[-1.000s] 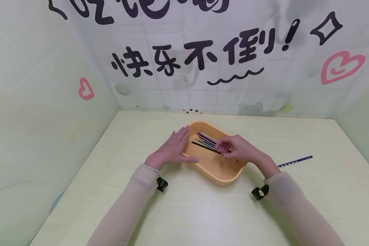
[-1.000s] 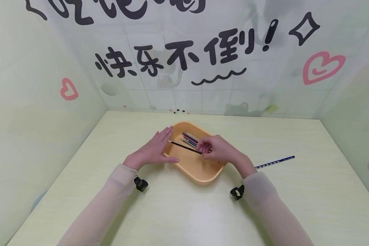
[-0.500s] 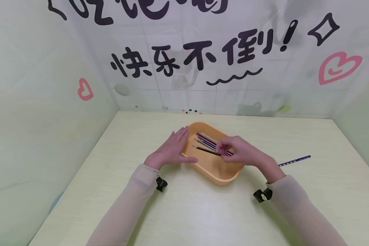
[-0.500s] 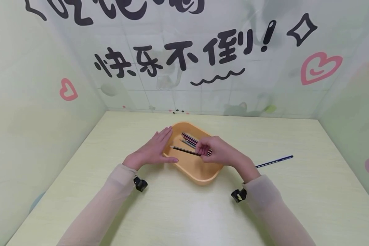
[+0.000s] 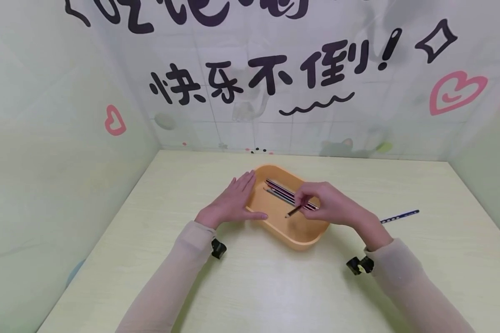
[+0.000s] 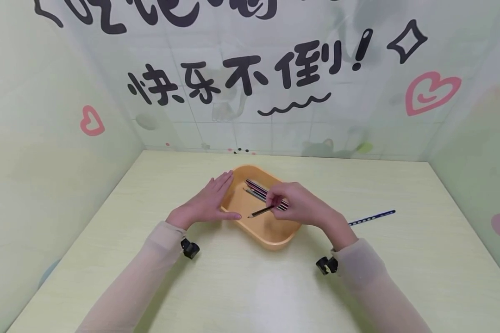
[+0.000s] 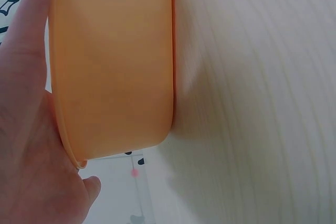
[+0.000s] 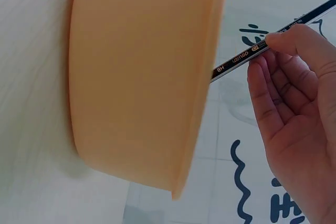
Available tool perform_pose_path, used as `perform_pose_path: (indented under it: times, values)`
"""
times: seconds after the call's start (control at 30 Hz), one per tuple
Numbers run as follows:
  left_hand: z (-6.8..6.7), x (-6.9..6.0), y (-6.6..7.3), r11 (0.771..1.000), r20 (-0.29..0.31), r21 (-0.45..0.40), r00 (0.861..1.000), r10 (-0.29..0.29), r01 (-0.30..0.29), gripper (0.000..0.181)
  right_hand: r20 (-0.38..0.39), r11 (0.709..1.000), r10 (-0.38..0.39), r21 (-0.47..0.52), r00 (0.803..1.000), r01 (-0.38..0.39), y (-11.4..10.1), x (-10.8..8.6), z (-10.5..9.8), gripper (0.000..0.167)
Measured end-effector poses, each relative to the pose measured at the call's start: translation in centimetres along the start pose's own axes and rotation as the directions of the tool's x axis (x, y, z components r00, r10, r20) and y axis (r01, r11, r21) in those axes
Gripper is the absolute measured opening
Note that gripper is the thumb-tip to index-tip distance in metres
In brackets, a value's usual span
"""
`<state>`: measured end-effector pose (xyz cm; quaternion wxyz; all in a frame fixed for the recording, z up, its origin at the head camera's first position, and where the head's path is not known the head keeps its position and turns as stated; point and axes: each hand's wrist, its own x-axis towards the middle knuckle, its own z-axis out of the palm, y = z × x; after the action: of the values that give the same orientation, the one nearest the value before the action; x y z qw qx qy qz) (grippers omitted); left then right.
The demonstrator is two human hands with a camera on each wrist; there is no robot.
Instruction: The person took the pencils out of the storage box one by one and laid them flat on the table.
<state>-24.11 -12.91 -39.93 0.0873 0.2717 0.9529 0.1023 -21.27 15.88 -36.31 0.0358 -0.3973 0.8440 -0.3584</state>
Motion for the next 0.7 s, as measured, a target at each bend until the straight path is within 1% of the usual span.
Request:
perform_pose_path:
  times: [0.23, 0.37, 0.47, 0.57, 0.7]
  values:
    - [0.1, 0.2, -0.1, 1.000, 0.004, 0.001, 1.000, -0.002, 0.002, 0.119, -0.035, 0.996, -0.038, -0.081, 0.999, 0.035, -1.0, -1.4, -1.3, 0.023]
    - [0.2, 0.2, -0.1, 1.000, 0.008, 0.003, 1.000, 0.004, -0.004, 0.119, -0.049, 0.992, -0.053, -0.118, 0.997, 0.046, -1.1, -2.5, -2.0, 0.026]
    - [0.2, 0.2, -0.2, 1.000, 0.000, 0.014, 1.000, 0.006, -0.006, 0.118, -0.058, 0.989, -0.064, -0.137, 0.996, 0.056, -1.0, -3.1, -2.4, 0.028]
    - [0.1, 0.1, -0.2, 1.000, -0.010, 0.012, 1.000, 0.004, -0.004, 0.118, -0.066, 0.984, -0.062, -0.171, 0.996, 0.050, -0.9, -3.9, -2.9, 0.029]
    - [0.1, 0.0, -0.2, 1.000, -0.002, -0.012, 1.000, 0.005, -0.005, 0.119, -0.073, 0.972, -0.049, -0.232, 0.996, 0.031, -0.7, -5.3, -3.4, 0.030]
